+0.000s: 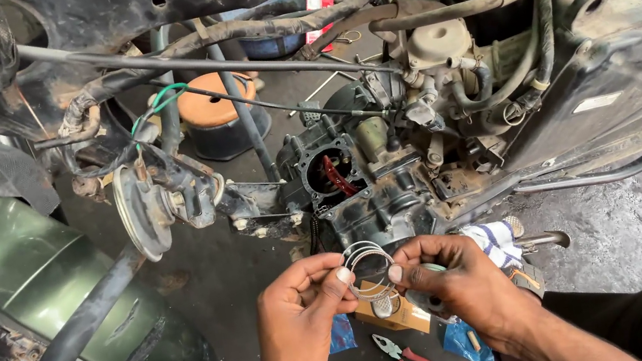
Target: The person is preparing a new piston for installation in a motorcycle engine by cleaning it and inspecting the piston rings.
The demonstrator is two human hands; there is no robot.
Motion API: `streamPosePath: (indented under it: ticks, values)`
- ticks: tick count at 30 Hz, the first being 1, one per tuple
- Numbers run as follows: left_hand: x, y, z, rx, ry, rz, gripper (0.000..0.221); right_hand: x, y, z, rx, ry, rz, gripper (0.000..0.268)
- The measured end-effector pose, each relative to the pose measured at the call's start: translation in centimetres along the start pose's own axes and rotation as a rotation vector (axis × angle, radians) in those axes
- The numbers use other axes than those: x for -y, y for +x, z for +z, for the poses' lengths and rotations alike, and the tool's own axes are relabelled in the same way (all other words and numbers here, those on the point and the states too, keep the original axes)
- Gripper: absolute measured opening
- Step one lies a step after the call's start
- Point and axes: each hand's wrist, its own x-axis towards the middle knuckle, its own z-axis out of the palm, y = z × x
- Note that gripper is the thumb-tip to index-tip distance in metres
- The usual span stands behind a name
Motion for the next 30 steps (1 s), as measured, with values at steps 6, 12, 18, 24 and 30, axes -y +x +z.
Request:
streamPosePath:
  ticks: [6,12,18,24,30]
  values:
    - [-0.4,-0.1,0.3,-0.016,-0.036,-0.067,0.026,-0.8,0.4,0.0,-0.011,0.034,0.008,0.015]
    - [-0.4,-0.2,0.6,-0.036,-0.015,-0.076,0.025,-0.8,0.3,-0.2,-0.018,0.041,0.032,0.02]
    - [-0.7,-0.4,0.6,-0.049,-0.071,-0.07,0.024,-0.6,0.1,0.0,-0.012,0.05,0.0,0.018]
    - [-0.8,-0.5,0.7,-0.042,-0.026,-0.066,0.024,-0.6,0.0,0.1,-0.054,0.039,0.023,0.016]
    - [-0.9,-0.5,0.7,-0.067,-0.055,-0.068,0.024,-0.7,0.1,0.0,-0.041,0.124,0.005,0.015]
